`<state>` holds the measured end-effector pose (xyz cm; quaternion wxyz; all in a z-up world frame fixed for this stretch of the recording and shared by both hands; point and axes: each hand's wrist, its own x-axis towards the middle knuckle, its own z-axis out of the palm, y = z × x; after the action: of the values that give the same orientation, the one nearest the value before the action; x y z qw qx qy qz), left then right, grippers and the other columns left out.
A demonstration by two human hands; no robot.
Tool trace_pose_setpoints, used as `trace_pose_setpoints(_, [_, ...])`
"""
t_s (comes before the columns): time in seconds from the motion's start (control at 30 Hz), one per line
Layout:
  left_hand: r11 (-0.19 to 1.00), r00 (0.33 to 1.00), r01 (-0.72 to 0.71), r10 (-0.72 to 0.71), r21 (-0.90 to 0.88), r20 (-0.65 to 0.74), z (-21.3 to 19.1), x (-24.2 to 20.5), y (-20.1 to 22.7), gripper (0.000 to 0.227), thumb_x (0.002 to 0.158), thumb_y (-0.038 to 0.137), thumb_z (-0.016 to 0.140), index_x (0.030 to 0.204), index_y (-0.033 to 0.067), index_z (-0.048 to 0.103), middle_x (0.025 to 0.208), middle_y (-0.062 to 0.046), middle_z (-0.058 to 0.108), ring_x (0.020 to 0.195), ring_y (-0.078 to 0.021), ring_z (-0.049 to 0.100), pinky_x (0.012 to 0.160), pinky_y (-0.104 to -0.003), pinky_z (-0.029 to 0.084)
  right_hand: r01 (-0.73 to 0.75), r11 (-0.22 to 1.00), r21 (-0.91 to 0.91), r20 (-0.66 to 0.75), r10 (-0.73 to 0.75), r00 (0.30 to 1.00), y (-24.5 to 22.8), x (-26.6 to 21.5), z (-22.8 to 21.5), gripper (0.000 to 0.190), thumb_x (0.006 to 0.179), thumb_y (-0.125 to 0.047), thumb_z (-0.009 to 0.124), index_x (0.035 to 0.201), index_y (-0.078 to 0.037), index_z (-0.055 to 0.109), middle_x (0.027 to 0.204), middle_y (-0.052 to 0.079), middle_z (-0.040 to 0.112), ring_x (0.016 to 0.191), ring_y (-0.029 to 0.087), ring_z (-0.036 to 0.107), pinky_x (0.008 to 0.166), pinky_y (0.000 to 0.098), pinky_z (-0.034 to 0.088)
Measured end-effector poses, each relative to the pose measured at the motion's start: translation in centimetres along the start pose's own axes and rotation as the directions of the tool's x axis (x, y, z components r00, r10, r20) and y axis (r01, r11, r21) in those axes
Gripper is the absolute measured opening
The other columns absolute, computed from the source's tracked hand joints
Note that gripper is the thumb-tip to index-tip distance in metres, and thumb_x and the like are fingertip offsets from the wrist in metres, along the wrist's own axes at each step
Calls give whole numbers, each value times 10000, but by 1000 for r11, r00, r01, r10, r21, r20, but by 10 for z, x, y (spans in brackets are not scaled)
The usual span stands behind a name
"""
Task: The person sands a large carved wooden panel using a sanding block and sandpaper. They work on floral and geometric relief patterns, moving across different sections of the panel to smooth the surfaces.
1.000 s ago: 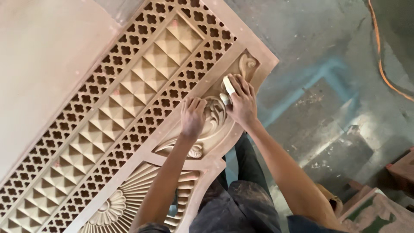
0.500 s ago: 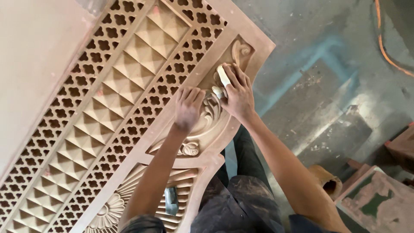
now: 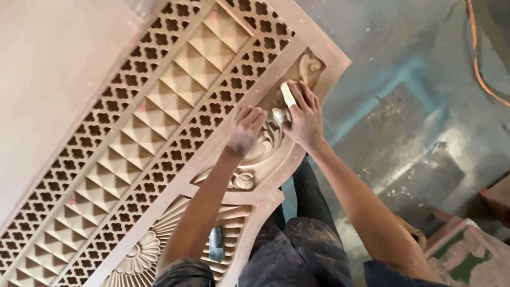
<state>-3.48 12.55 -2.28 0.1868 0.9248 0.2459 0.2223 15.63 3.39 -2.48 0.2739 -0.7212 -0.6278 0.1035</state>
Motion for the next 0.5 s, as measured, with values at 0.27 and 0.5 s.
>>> trace_pose_setpoints(0.27, [997,999,-53,52,47,14,28,-4,-5,364,785,35,631,1142,31,702,1160,-138,680,1128,-334,618,1054,-466,479,-28,997,-76,11,29,1000,0,0,7,725,757,-224,866,1392,7,603,1538,165,498,1426,413,436,1156,529,374])
trace_pose_setpoints(0.5, [995,995,49,-57,90,86,17,-31,-6,336,816,62,663,1148,27,700,1152,-112,658,1111,-328,602,1009,-505,473,-19,1000,-6,-33,19,999,5,-8,10,591,771,-227,863,1250,1,602,1565,161,475,1458,411,422,1164,537,379])
